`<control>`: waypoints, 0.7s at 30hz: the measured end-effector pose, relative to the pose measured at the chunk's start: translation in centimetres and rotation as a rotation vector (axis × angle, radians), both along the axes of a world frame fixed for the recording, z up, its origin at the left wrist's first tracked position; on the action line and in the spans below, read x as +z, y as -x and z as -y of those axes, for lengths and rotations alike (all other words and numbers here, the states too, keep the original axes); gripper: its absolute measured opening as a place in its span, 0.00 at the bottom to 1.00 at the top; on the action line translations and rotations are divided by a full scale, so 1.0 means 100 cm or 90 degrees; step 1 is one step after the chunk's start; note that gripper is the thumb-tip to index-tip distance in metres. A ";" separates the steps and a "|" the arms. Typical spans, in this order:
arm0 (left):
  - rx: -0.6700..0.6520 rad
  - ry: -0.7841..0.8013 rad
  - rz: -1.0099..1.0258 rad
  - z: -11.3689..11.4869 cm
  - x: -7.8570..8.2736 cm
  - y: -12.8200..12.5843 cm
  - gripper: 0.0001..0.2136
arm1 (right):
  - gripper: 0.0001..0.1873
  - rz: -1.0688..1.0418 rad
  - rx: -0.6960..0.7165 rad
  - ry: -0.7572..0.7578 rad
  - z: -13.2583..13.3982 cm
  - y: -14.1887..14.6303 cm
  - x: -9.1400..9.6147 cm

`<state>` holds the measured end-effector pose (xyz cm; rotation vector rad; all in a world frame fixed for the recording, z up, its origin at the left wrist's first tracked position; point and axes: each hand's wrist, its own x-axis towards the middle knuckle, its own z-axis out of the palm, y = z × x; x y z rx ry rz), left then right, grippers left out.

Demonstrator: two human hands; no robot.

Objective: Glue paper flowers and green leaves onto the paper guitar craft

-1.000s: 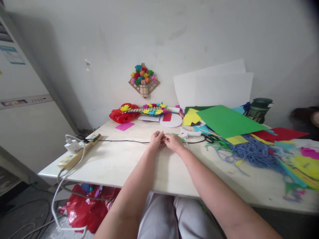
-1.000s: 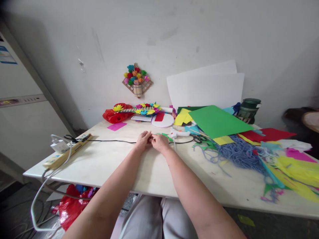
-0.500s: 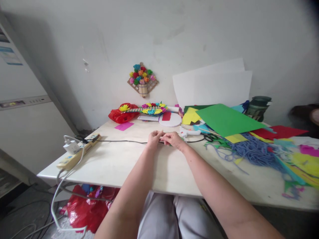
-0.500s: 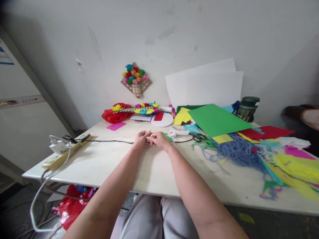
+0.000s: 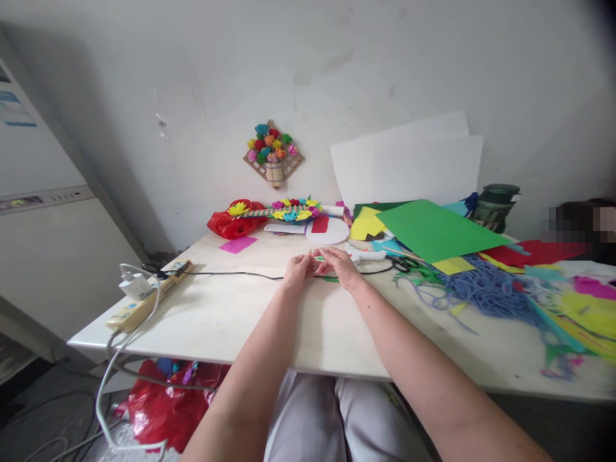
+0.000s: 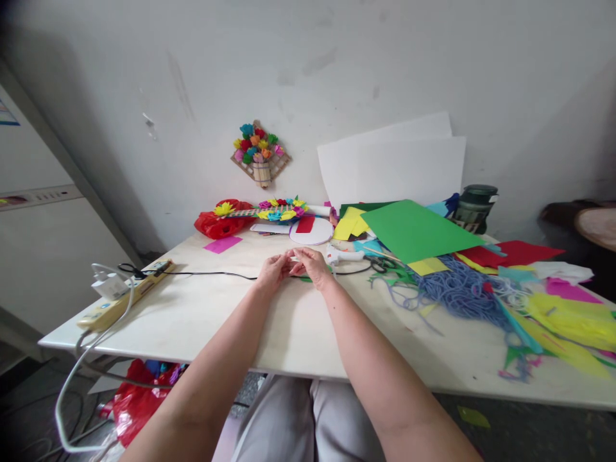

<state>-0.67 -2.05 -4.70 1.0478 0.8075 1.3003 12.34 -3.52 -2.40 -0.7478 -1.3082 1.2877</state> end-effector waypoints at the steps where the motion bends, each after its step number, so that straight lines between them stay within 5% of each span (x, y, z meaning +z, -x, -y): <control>1: 0.004 0.000 -0.002 0.000 0.000 0.000 0.20 | 0.18 0.004 -0.004 0.002 0.001 0.000 0.001; 15: 0.154 -0.106 -0.209 -0.001 0.001 -0.005 0.22 | 0.30 0.011 0.075 0.063 -0.001 0.001 -0.002; 21: 0.150 -0.114 -0.224 0.001 0.002 -0.002 0.20 | 0.29 -0.002 0.103 0.062 -0.005 -0.001 -0.006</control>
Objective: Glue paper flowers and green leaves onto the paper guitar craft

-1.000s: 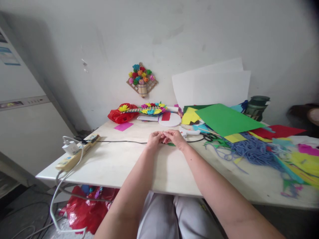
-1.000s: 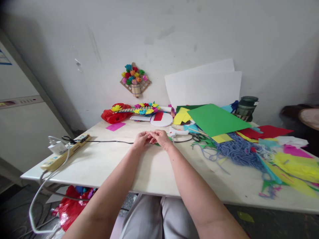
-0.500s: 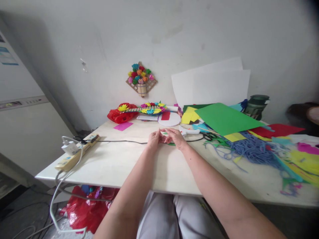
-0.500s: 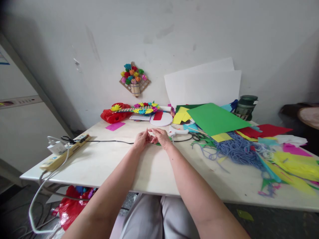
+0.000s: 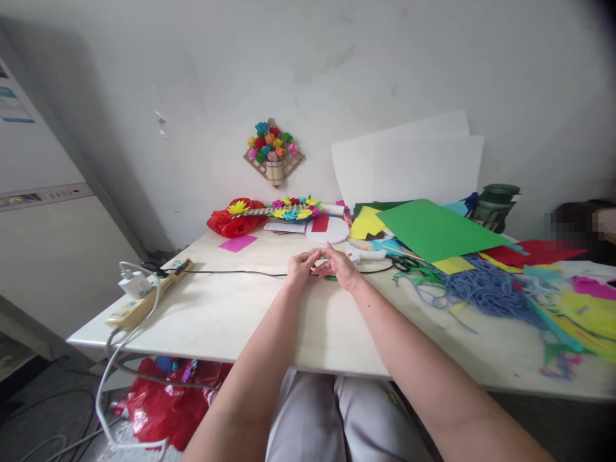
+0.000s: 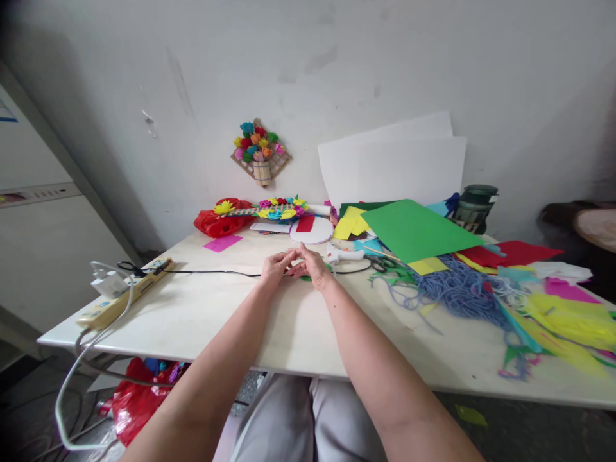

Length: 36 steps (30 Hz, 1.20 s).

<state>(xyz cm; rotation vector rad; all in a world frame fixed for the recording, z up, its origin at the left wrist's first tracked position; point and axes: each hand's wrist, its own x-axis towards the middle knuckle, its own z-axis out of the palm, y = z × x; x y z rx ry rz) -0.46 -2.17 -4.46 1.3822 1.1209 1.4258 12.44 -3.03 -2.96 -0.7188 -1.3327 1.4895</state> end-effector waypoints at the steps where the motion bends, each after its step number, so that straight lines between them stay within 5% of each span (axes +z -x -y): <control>1: -0.014 0.009 0.012 0.000 0.000 0.000 0.20 | 0.28 0.001 -0.008 0.002 0.000 0.000 0.000; 14: -0.043 0.014 0.092 -0.002 0.000 0.002 0.20 | 0.16 0.020 -0.233 -0.052 -0.010 -0.001 -0.005; 24: -0.034 0.045 0.153 -0.004 0.001 0.001 0.17 | 0.09 0.081 -0.224 -0.079 -0.009 0.003 -0.008; 32: -0.052 0.029 0.196 -0.008 -0.005 0.005 0.18 | 0.14 0.107 -0.080 -0.004 -0.002 0.003 -0.007; 36: 0.007 0.014 0.212 -0.008 -0.003 0.005 0.19 | 0.12 0.070 -0.152 -0.006 -0.005 0.003 -0.008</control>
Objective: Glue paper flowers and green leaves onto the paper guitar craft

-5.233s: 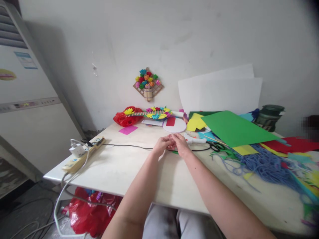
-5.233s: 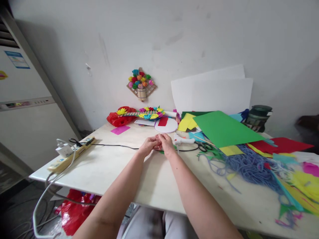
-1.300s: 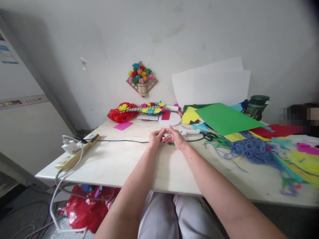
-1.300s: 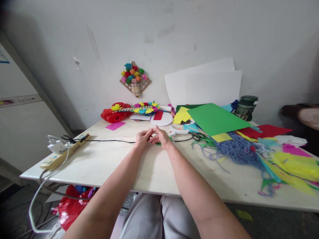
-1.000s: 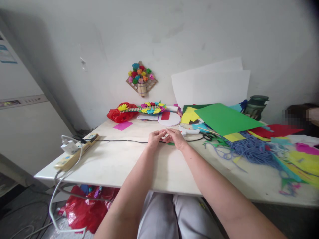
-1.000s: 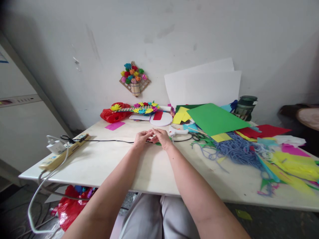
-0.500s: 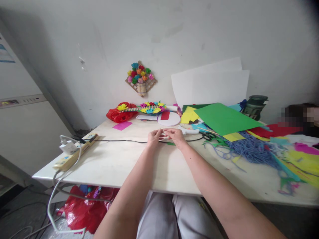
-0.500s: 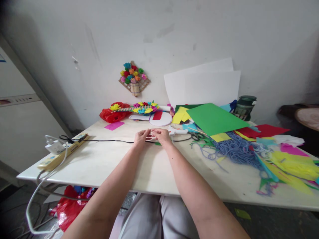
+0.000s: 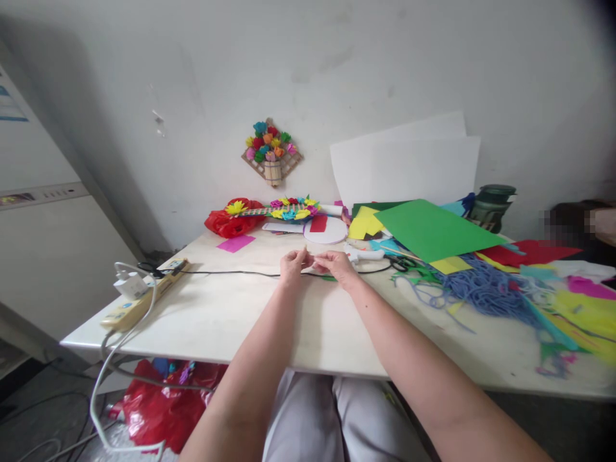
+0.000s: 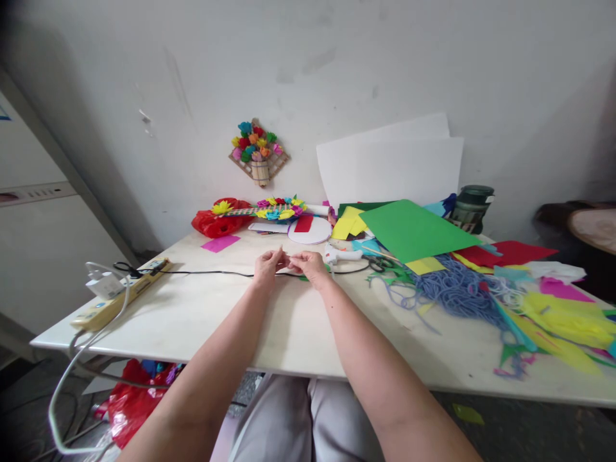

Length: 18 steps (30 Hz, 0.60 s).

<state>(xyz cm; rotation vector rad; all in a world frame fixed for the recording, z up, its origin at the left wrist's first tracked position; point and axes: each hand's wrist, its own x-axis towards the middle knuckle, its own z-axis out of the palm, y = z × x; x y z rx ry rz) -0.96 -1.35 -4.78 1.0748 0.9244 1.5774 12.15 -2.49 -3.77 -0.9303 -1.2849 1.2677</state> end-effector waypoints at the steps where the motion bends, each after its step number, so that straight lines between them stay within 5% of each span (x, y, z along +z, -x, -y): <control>1: 0.012 0.001 -0.015 0.000 0.000 0.000 0.19 | 0.13 0.002 -0.031 -0.005 -0.001 -0.001 0.000; 8: -0.060 -0.034 -0.222 0.003 -0.003 -0.003 0.25 | 0.18 -0.010 -0.116 -0.082 -0.004 -0.004 0.002; 18: -0.134 0.002 -0.107 0.011 0.003 -0.007 0.16 | 0.15 -0.002 -0.138 -0.109 -0.010 -0.001 -0.002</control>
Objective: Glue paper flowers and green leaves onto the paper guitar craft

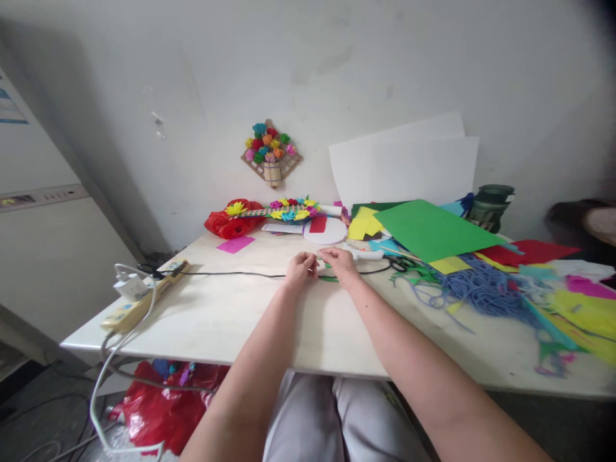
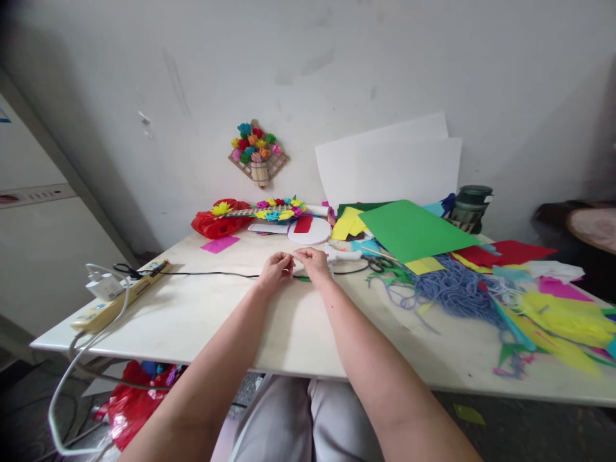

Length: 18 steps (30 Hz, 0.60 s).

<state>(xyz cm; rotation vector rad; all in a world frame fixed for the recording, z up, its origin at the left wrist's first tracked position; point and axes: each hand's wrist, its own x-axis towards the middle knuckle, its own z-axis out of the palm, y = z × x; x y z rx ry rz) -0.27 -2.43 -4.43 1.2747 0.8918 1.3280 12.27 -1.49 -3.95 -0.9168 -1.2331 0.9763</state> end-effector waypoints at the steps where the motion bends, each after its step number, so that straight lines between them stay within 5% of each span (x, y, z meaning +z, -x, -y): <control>1: -0.007 -0.001 0.001 0.000 0.000 0.000 0.16 | 0.15 0.000 0.004 -0.009 0.000 0.000 -0.001; 18: -0.020 -0.011 0.025 -0.003 -0.003 0.007 0.17 | 0.28 0.075 0.151 -0.013 0.015 0.007 0.004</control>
